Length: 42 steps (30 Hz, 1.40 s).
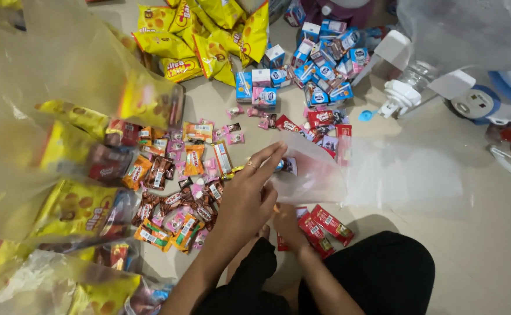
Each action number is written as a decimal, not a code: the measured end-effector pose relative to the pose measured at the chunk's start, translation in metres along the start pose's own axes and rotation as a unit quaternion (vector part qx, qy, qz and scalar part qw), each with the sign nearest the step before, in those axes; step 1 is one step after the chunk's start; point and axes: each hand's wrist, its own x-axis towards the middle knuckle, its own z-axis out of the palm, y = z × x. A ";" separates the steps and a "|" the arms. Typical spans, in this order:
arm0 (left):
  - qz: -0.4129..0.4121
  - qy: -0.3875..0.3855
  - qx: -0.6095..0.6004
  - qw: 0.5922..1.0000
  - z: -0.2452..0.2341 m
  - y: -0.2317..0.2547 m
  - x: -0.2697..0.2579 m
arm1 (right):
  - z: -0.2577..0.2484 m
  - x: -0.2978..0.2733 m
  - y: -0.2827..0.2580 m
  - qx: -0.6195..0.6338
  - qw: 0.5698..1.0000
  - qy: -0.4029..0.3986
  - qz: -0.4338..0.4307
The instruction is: Packing small snack packets into a plastic bag from a pile on the floor.
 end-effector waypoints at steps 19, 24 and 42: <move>0.020 0.001 0.010 1.000 0.011 0.005 -0.005 | -0.256 -0.138 -0.153 0.121 0.897 0.315 -0.286; 0.031 0.033 0.009 0.999 0.005 0.006 -0.007 | -0.236 -0.116 -0.160 -0.019 0.934 0.226 -0.277; -0.100 -0.005 -0.225 0.969 -0.034 -0.064 -0.033 | -0.230 -0.131 -0.175 0.007 0.987 0.090 -0.136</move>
